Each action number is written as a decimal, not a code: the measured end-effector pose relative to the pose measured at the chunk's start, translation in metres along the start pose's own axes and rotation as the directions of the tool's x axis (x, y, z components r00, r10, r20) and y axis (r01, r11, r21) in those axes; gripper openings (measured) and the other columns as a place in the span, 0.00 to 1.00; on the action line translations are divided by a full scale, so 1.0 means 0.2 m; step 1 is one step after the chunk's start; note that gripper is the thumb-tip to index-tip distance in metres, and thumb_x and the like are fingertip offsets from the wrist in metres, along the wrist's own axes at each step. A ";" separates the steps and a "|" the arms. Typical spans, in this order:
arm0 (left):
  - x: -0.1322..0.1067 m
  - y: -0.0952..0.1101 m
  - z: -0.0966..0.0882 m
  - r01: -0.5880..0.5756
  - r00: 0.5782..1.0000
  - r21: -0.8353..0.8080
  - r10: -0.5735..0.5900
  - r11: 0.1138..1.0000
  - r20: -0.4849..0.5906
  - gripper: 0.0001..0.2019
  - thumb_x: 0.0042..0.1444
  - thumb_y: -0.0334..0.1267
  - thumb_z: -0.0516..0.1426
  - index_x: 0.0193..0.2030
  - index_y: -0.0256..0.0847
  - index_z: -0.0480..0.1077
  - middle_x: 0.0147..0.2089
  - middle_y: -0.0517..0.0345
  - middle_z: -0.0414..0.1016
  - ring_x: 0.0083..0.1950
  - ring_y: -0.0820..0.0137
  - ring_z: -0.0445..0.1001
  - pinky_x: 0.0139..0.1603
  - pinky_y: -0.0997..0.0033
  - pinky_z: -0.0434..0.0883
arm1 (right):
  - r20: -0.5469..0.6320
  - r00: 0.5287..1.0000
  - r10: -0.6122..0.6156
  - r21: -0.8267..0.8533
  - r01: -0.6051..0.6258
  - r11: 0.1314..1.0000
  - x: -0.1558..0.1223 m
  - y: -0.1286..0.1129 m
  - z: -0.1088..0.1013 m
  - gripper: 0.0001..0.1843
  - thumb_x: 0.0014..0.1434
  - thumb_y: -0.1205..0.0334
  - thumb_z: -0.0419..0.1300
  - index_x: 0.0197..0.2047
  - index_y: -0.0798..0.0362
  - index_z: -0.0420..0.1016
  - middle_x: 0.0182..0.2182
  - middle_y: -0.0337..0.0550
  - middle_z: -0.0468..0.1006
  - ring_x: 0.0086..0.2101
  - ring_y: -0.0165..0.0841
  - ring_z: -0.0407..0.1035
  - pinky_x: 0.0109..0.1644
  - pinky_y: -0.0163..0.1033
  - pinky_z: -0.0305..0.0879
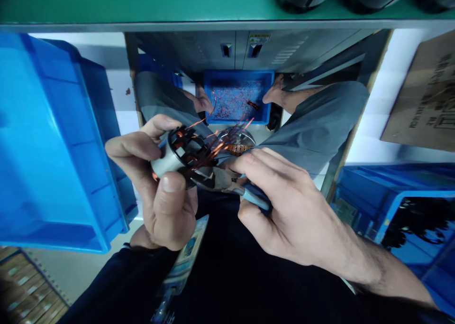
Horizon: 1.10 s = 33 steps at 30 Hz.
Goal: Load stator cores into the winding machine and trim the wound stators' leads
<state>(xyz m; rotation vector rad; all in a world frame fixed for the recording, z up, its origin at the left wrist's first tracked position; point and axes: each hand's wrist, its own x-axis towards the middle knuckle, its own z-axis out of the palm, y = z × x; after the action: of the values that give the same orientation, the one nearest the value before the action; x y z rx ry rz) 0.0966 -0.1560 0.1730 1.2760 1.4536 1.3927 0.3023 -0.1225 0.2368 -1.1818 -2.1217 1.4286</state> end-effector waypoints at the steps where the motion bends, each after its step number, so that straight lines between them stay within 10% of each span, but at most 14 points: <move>1: 0.00 -0.01 0.01 -0.043 0.998 0.000 0.042 0.999 -0.040 0.21 0.68 0.61 0.59 0.56 0.55 0.58 0.59 0.48 0.65 0.64 0.45 0.71 0.63 0.27 0.73 | -0.001 1.000 -0.002 0.006 0.002 1.000 0.00 0.00 0.00 0.18 0.66 0.73 0.63 0.55 0.45 0.73 0.46 0.43 0.82 0.49 0.42 0.80 0.58 0.48 0.80; 9: 0.00 0.02 0.00 -0.070 0.997 0.034 0.071 0.997 -0.030 0.19 0.69 0.61 0.62 0.55 0.55 0.64 0.56 0.50 0.68 0.63 0.50 0.73 0.62 0.31 0.78 | -0.021 1.000 -0.021 0.040 0.022 0.999 -0.01 0.01 0.02 0.17 0.65 0.75 0.64 0.46 0.43 0.66 0.37 0.39 0.75 0.51 0.42 0.83 0.63 0.48 0.83; 21: -0.01 0.06 -0.02 -0.025 1.000 0.004 0.025 1.000 0.014 0.15 0.71 0.55 0.62 0.56 0.56 0.66 0.58 0.49 0.70 0.64 0.49 0.74 0.63 0.31 0.81 | -0.040 0.999 0.019 0.082 -0.015 0.996 -0.06 0.03 0.04 0.15 0.69 0.71 0.68 0.54 0.43 0.81 0.42 0.39 0.86 0.37 0.36 0.81 0.42 0.42 0.80; 33: 0.00 0.04 -0.02 -0.033 0.999 0.048 0.032 0.998 0.003 0.19 0.69 0.61 0.62 0.56 0.56 0.64 0.58 0.48 0.68 0.65 0.44 0.75 0.59 0.24 0.79 | -0.052 0.998 0.019 -0.015 -0.020 1.000 -0.02 0.00 0.04 0.06 0.74 0.64 0.68 0.50 0.43 0.81 0.37 0.43 0.84 0.48 0.46 0.87 0.56 0.47 0.86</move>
<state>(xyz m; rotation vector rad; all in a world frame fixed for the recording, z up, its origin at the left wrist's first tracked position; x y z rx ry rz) 0.0928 -0.1570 0.1809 1.3361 1.4784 1.3848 0.2993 -0.1301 0.2340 -1.2348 -2.0950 1.3770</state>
